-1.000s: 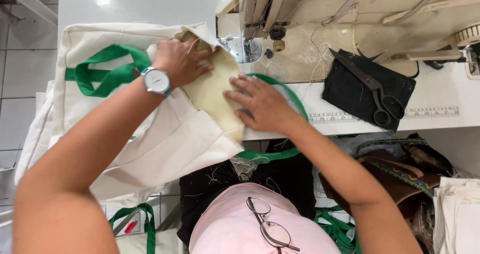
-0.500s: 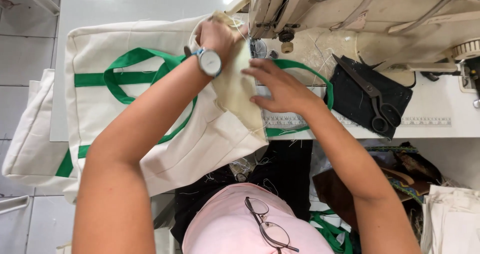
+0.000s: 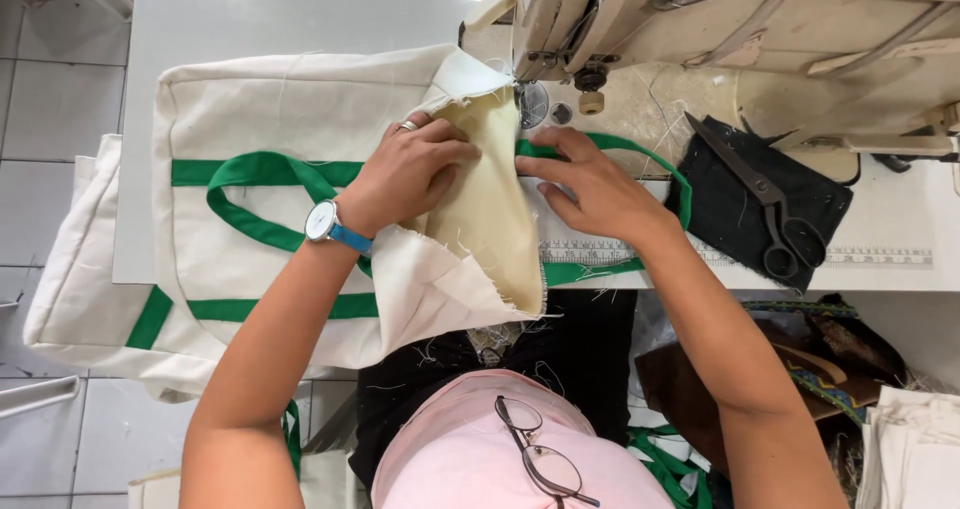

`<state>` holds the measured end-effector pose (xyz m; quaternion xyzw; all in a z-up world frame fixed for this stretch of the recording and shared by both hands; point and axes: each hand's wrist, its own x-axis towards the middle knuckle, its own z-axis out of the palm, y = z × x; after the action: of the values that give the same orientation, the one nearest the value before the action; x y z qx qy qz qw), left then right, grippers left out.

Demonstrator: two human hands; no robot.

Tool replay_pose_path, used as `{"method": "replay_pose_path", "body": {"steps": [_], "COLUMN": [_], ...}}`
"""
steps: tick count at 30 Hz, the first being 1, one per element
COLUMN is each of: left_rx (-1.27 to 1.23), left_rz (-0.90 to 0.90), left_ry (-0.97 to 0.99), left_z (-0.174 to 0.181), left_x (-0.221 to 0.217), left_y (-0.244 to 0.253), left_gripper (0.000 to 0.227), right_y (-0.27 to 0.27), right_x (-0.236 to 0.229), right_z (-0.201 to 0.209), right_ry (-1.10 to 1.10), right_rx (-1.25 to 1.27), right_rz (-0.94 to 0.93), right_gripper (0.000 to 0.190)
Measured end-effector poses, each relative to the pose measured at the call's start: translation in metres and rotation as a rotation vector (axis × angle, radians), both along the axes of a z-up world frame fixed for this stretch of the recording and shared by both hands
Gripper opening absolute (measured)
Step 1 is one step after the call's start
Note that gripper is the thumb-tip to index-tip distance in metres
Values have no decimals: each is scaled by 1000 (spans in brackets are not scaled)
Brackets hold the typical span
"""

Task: Trimming excess threads with scissors and positioning a canvas bag under a sewing machine to sew the edges.

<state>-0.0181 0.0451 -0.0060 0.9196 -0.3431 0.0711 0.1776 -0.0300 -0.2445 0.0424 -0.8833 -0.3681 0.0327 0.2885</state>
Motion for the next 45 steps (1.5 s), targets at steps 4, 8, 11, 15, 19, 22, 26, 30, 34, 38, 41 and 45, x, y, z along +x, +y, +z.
{"method": "replay_pose_path", "body": {"steps": [4, 8, 11, 15, 19, 22, 26, 30, 34, 38, 41, 45], "left_rx": [9, -108, -124, -291, -140, -118, -62, -88, 9, 171, 153, 220], "left_rz": [59, 70, 42, 105, 231, 222, 146, 6, 59, 48, -1, -20], "left_ry": [147, 122, 38, 309, 164, 117, 127, 179, 22, -181, -159, 27], "left_z": [-5, -16, -15, 15, -26, -33, -22, -8, -40, -35, -18, 6], "left_x": [2, 7, 18, 10, 28, 31, 25, 21, 27, 18, 6, -7], "left_y": [-3, -1, 1, -2, -7, -8, 4, 12, 3, 7, 14, 17], "left_gripper": [63, 53, 16, 41, 27, 23, 18, 23, 12, 10, 10, 7], "right_y": [7, 29, 44, 58, 56, 48, 51, 46, 46, 52, 56, 54], "right_x": [0, -1, 4, -10, -11, -9, -15, -9, -6, -9, -7, -4], "right_z": [-1, -16, -42, -67, -74, -70, -56, -65, -78, -62, -58, -49], "right_ry": [-39, -132, -208, -285, -279, -149, -251, -277, -277, -241, -222, -135], "right_rx": [-83, -99, -16, -39, -40, 66, 125, 115, 86, 47, 55, 48], "right_rz": [33, 50, 36, -56, -115, -140, -73, -60, -67, -99, -106, -135], "right_gripper": [43, 47, 53, 44, 42, 32, 28, 31, 43, 47, 41, 40]}}
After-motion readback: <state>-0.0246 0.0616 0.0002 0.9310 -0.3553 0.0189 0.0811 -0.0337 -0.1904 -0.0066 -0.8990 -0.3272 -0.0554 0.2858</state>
